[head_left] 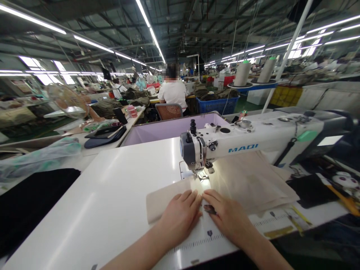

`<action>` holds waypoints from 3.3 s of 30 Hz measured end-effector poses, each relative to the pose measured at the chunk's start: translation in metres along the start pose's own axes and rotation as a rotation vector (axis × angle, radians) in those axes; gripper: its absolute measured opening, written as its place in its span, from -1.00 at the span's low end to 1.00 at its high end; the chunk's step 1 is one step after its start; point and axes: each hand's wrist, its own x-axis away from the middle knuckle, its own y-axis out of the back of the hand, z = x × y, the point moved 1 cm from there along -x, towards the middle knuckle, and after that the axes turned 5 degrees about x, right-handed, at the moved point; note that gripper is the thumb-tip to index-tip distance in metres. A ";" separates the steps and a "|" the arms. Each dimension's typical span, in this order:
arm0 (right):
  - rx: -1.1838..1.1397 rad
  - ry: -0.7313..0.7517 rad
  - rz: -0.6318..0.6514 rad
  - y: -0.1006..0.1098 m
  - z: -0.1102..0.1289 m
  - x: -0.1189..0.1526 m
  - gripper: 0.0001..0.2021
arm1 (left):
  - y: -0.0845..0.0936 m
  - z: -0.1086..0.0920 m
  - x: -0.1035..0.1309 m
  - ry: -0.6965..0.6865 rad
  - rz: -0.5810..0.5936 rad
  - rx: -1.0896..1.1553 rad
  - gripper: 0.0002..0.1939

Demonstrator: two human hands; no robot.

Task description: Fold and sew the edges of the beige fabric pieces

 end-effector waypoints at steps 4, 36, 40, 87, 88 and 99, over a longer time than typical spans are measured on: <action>0.081 0.027 0.032 -0.005 -0.003 0.000 -0.54 | -0.001 0.002 0.003 -0.028 -0.018 -0.035 -0.56; 0.210 -0.096 -0.005 -0.009 0.005 -0.020 -0.70 | 0.008 0.066 -0.040 -0.014 -0.083 0.021 -0.71; 0.210 -0.092 -0.063 -0.018 0.003 -0.017 -0.71 | 0.002 0.066 -0.039 0.015 -0.101 0.050 -0.68; 0.103 0.020 0.013 -0.014 0.005 0.000 -0.56 | -0.011 0.019 -0.020 0.071 -0.082 0.026 -0.65; 0.098 0.008 0.028 -0.011 0.005 -0.004 -0.58 | -0.010 0.021 -0.022 0.085 -0.078 0.019 -0.66; 0.112 -0.031 0.044 -0.007 0.005 -0.016 -0.64 | -0.008 0.030 -0.031 0.125 -0.083 0.032 -0.65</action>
